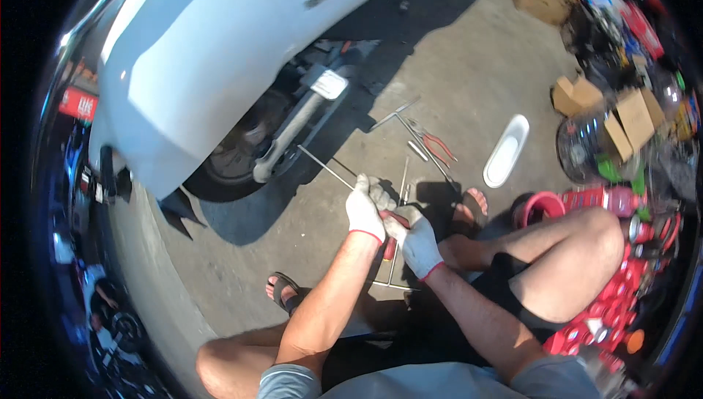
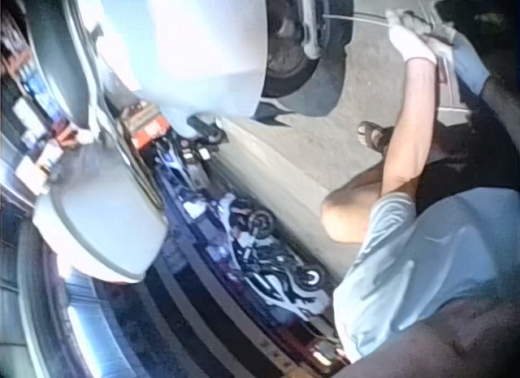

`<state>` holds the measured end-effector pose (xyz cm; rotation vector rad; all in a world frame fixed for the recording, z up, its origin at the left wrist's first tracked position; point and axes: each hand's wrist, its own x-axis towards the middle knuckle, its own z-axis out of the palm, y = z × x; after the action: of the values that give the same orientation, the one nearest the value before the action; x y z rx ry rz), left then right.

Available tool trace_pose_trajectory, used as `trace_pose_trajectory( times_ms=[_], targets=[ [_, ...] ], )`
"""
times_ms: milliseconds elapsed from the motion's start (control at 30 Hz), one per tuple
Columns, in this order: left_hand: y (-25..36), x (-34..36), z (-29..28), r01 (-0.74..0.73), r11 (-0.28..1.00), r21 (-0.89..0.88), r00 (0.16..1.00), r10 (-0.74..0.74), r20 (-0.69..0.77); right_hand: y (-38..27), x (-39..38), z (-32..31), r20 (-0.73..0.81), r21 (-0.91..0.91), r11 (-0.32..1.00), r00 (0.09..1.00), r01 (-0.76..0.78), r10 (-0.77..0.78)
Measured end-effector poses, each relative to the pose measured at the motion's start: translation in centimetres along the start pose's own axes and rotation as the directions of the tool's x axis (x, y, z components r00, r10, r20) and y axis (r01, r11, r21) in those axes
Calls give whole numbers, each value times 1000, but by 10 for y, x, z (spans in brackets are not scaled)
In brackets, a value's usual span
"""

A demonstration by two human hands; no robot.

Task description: The person removes a side panel from the lower section of a white scooter, places it on the ground to clean the interior with a cloth, and then uses a screwdriver to secure screws before reattaching the panel.

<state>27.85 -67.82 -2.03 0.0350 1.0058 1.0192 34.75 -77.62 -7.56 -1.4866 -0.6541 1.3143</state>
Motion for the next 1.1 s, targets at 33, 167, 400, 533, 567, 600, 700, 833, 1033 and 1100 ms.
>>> trace_pose_trajectory(
  times_ms=[33,167,400,533,567,600,700,833,1033,1100],
  targets=[
    [1,-2,0,15,1000,-10,1000,-15,25,-20,-8,-1,-33,-94,995,998,43,-47],
    [-16,4,17,76,993,90,989,-86,117,-43,-19,-23,-144,-245,961,975,128,-166],
    [-24,31,67,140,974,181,957,-180,227,-70,-2,-38,-288,-290,919,891,267,-350],
    [-25,49,80,54,977,206,973,-98,210,-74,19,-40,-342,-317,889,835,330,-431],
    [-23,53,82,53,977,207,974,-97,205,-76,22,-40,-343,-326,887,834,327,-433],
    [-22,56,84,49,977,210,974,-93,207,-77,27,-41,-343,-323,887,833,330,-435],
    [-20,63,87,77,990,120,974,-100,202,-82,35,-44,-326,-359,878,839,317,-435],
    [-19,67,88,56,992,115,976,-79,201,-85,38,-45,-310,-353,883,852,309,-422],
    [-22,65,91,58,991,123,977,-82,196,-85,37,-48,-313,-344,883,848,318,-427],
    [-21,64,91,89,990,110,973,-111,204,-87,36,-48,-317,-378,875,846,303,-430]
  ],
)
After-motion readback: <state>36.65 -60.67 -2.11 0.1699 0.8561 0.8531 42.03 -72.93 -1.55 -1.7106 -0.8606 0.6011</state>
